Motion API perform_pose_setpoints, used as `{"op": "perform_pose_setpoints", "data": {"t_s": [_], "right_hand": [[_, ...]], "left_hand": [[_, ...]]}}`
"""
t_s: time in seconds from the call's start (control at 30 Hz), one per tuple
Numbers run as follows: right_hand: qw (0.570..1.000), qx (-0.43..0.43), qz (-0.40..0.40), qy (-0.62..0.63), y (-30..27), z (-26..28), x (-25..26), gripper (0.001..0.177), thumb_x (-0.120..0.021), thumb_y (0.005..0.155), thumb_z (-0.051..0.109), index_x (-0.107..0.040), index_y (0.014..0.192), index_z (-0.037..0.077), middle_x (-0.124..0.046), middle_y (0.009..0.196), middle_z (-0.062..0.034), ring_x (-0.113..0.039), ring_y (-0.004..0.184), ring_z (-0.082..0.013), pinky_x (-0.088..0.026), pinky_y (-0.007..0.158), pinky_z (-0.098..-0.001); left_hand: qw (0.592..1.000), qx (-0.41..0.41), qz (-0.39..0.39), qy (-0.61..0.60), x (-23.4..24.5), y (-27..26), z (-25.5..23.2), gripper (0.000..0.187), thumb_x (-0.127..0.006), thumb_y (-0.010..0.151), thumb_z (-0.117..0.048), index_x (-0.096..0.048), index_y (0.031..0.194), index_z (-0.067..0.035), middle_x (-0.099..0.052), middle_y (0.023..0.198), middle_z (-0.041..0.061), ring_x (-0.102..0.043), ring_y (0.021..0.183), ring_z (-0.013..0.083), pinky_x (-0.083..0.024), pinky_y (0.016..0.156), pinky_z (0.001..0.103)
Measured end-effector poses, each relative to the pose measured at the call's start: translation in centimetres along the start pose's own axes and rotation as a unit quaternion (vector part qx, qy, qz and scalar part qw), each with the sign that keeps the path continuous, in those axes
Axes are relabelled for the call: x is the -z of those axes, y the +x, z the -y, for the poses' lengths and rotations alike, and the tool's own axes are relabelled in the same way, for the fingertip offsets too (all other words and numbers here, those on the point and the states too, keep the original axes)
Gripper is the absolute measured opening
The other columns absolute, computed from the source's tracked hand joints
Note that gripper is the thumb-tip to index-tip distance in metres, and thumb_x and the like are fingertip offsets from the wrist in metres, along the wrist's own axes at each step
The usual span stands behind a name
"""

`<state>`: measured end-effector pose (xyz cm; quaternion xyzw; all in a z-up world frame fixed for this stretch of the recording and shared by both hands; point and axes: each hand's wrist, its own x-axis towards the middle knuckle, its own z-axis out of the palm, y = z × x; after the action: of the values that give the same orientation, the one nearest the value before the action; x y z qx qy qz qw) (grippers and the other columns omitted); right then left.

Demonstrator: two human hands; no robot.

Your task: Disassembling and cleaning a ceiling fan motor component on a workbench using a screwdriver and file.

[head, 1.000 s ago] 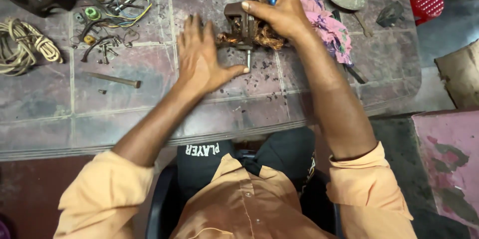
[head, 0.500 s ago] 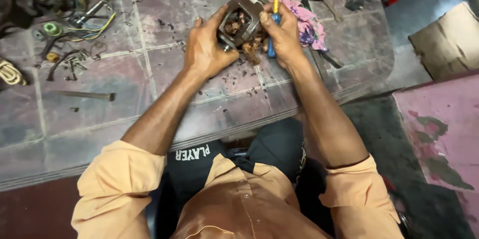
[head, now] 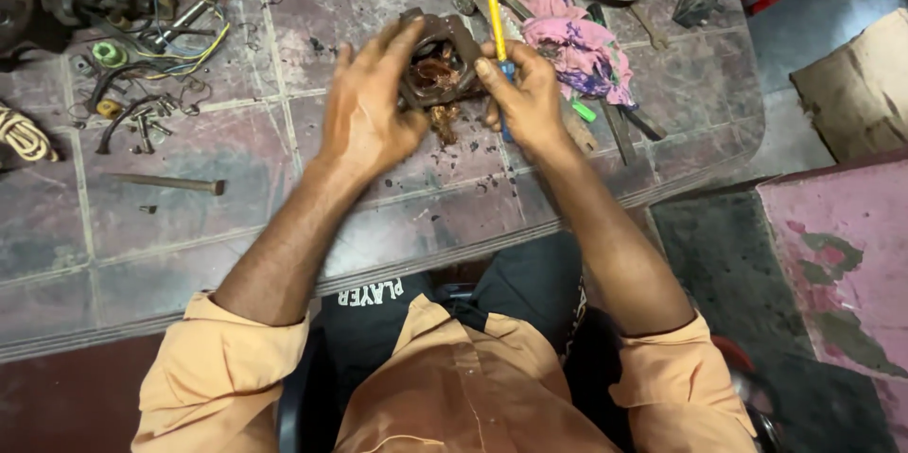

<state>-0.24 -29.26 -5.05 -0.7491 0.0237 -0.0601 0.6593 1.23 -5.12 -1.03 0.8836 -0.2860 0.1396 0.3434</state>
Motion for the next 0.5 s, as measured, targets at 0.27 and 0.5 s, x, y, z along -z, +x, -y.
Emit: {"op": "perform_pose_setpoints", "data": {"t_s": [0.27,0.5], "right_hand": [[0.993,0.079,-0.083,0.01,-1.2,3.5,-2.0,0.035,-0.069,0.096,0.008,-0.057,0.127,-0.001,-0.073,0.111,-0.0051,-0.057,0.054,-0.0052,-0.047,0.043,-0.0212],[0.942,0.27,-0.095,-0.177,-0.4,2.8,-2.3,0.043,-0.085,0.09,0.001,-0.062,0.126,-0.001,-0.07,0.119,-0.0107,-0.068,0.105,-0.0175,-0.057,0.093,-0.0293]], "left_hand": [[0.967,-0.066,0.013,-0.245,-0.2,-0.1,-1.7,0.069,-0.095,0.069,-0.027,-0.062,0.128,-0.014,-0.015,0.17,0.03,-0.04,0.153,0.0471,-0.047,0.119,0.051],[0.956,-0.018,-0.054,-0.289,-2.3,-0.8,-0.7,0.039,-0.094,0.084,-0.035,-0.066,0.085,-0.008,-0.044,0.163,0.028,-0.055,0.147,0.0432,-0.053,0.116,0.048]]}}
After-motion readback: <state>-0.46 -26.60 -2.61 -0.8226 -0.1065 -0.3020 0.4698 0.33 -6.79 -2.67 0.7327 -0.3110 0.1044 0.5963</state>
